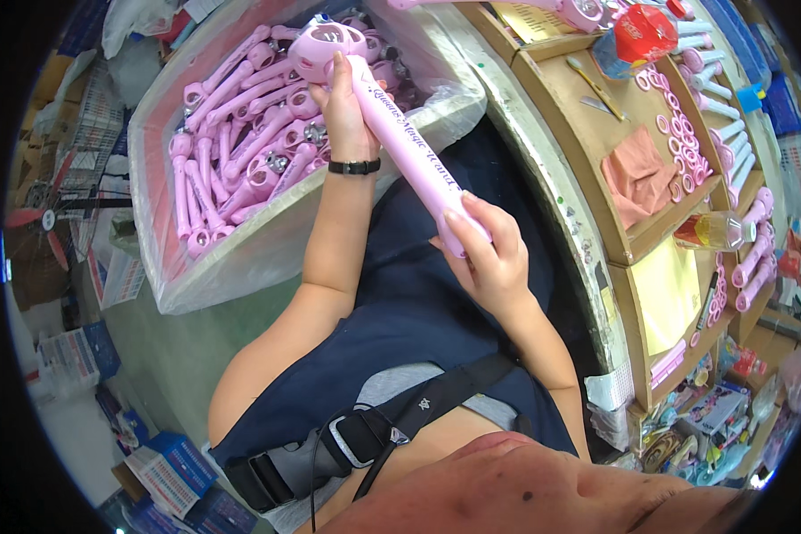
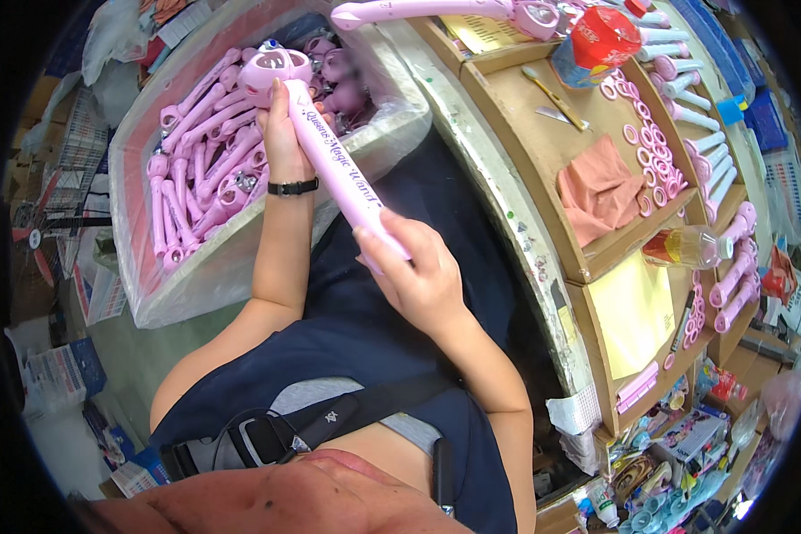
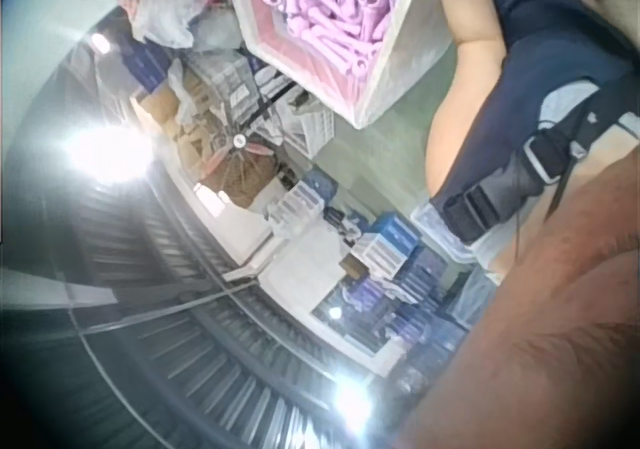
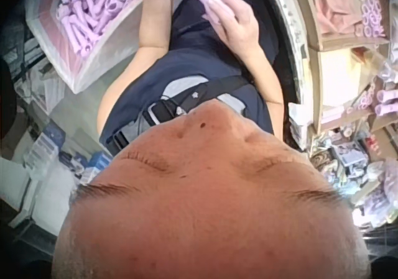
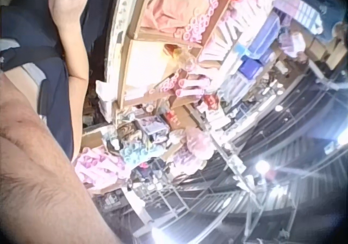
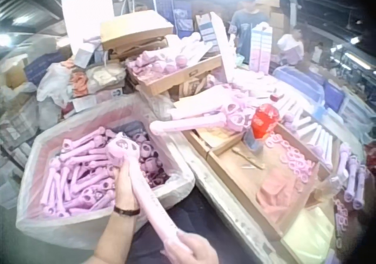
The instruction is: The person assembles pink light sticks by wiping them with a cloth, attaching a silver crown to the top, and applying a label to the handle. They repeat this process for multiple units, placing finished items on the table.
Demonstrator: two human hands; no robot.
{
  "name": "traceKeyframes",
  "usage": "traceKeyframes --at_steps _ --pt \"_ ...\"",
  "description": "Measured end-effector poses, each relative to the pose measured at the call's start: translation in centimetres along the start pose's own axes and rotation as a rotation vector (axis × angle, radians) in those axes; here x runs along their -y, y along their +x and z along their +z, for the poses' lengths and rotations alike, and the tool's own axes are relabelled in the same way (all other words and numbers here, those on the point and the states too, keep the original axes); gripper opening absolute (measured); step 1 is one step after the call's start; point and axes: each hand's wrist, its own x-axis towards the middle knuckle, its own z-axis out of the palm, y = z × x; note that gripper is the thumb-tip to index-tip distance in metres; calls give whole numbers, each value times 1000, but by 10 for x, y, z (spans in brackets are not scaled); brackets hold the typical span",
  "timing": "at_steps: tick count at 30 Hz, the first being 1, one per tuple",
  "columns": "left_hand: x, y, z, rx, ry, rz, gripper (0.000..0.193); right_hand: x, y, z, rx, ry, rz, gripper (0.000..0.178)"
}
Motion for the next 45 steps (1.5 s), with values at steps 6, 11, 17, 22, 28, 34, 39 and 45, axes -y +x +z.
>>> traceKeyframes --at_steps 6,11,17,22,28,34,39,45 --pt "-5 -20 13 136 -186 38 53 -3 -26 10 -174 305 383 71" --pt "-3 -26 17 259 -372 -51 59 -1 -37 5 -158 949 832 56" --pt "0 -37 24 337 -321 -94 55 -13 -51 5 222 1412 1116 82" --pt "10 -51 28 423 -276 -165 54 -17 -52 -1 242 1455 1070 63" --pt "31 -87 43 574 53 -132 31 -15 -43 -3 294 392 826 60" --pt "43 -101 49 644 -8 -323 30 -6 -46 9 223 162 1002 53" --pt "56 -109 44 637 -65 -398 40 -7 -54 11 184 271 1099 56" --pt "54 -103 42 717 -130 -403 44 -8 -66 13 164 275 1042 54"
